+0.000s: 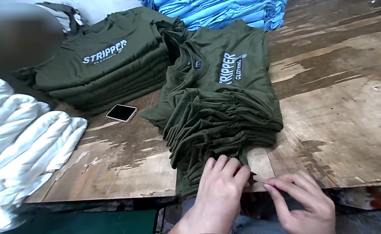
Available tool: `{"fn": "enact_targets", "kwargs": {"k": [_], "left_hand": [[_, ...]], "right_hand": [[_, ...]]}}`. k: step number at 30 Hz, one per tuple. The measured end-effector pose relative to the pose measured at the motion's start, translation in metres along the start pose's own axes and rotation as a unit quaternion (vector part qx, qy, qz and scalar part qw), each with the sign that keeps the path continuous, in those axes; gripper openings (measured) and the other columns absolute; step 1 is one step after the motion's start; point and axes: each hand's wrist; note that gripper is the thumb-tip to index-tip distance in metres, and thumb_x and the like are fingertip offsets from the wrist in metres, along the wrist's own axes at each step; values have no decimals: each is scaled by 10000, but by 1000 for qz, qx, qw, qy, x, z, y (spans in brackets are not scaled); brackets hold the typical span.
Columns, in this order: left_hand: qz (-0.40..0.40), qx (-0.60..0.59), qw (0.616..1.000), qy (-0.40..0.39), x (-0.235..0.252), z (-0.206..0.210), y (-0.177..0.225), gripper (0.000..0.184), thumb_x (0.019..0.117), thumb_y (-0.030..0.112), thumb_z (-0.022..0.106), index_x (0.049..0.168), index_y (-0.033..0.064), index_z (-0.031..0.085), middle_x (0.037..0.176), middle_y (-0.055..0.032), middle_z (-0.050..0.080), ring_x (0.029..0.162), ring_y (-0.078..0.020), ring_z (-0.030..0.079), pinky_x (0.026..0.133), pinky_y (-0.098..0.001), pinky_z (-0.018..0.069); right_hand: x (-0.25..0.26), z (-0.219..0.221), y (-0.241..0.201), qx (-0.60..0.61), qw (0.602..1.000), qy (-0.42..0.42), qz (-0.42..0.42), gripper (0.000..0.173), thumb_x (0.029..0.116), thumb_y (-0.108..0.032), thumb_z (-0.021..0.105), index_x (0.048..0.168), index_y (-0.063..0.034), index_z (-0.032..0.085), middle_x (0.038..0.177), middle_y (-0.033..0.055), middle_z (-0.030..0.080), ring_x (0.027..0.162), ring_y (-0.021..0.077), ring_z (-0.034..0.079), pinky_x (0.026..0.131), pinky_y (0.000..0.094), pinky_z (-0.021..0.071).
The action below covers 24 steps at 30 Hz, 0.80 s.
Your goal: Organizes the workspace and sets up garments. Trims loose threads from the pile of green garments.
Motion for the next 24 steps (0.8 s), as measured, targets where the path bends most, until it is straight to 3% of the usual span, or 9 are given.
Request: {"fn": "enact_targets", "kwargs": {"k": [3,6,10,13,15,17,19,22,24], "left_hand": [[-49,-56,997,-34,-5,3,-14,191,830,178,720,1019,174,745,904,-32,681,857,-241,683,733,-474,554],[-149,-140,979,4,1,-11,-36,133,871,109,616,946,145,720,803,33,695,735,-109,685,665,-376,604],[-186,-131,969,97,15,-34,-70,88,867,110,631,938,161,627,664,89,554,543,-16,519,477,-226,447],[-90,-202,969,112,14,-32,-91,336,855,46,604,1172,123,683,681,98,523,545,3,458,485,-172,404],[-44,-229,965,121,12,-25,-97,327,867,24,588,1150,118,720,780,92,613,605,25,491,540,-148,436],[-49,-243,960,131,10,-21,-96,314,865,20,591,1126,124,731,801,92,630,620,34,501,551,-136,440],[-79,-256,954,132,11,-20,-92,357,839,17,608,1169,133,680,688,99,539,556,11,476,493,-149,409],[-97,-280,947,126,12,-21,-90,406,836,10,619,1218,142,647,655,92,517,529,-14,469,467,-165,399],[-92,-302,941,120,10,-22,-91,420,839,7,627,1237,140,648,660,83,534,532,-24,482,468,-166,409]], "right_hand": [[-3,2,5,-31,998,-54,-33,226,924,-455,665,917,-250,760,882,-38,706,932,145,630,861,377,485],[-5,29,0,-76,982,-119,-125,334,955,-532,615,1172,-304,727,1152,5,728,1101,231,665,967,500,497],[12,30,-6,94,913,-289,-272,192,937,-66,622,919,-192,766,821,2,673,855,198,645,868,401,518],[31,1,-12,81,836,-478,-256,207,957,-235,660,784,-174,756,698,1,675,724,199,654,847,442,478],[35,-9,-15,55,869,-441,-218,458,997,-510,584,735,-168,740,603,2,652,587,182,638,697,432,514],[35,0,-21,26,938,-304,-164,519,991,-596,552,745,-172,720,628,-13,653,604,163,632,629,397,517],[34,22,-30,4,976,-197,-96,540,924,-698,571,863,-190,744,749,-31,672,739,157,635,684,377,524],[25,61,-50,46,980,-191,4,694,836,-810,577,1017,-168,770,871,-46,729,833,138,678,792,412,568],[16,78,-60,63,978,-199,20,583,888,-710,612,937,-150,765,793,-44,717,750,133,654,766,407,521]]}}
Point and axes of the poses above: each hand's wrist, its own x-axis towards the middle knuckle, its own z-axis out of the palm, y = z × x
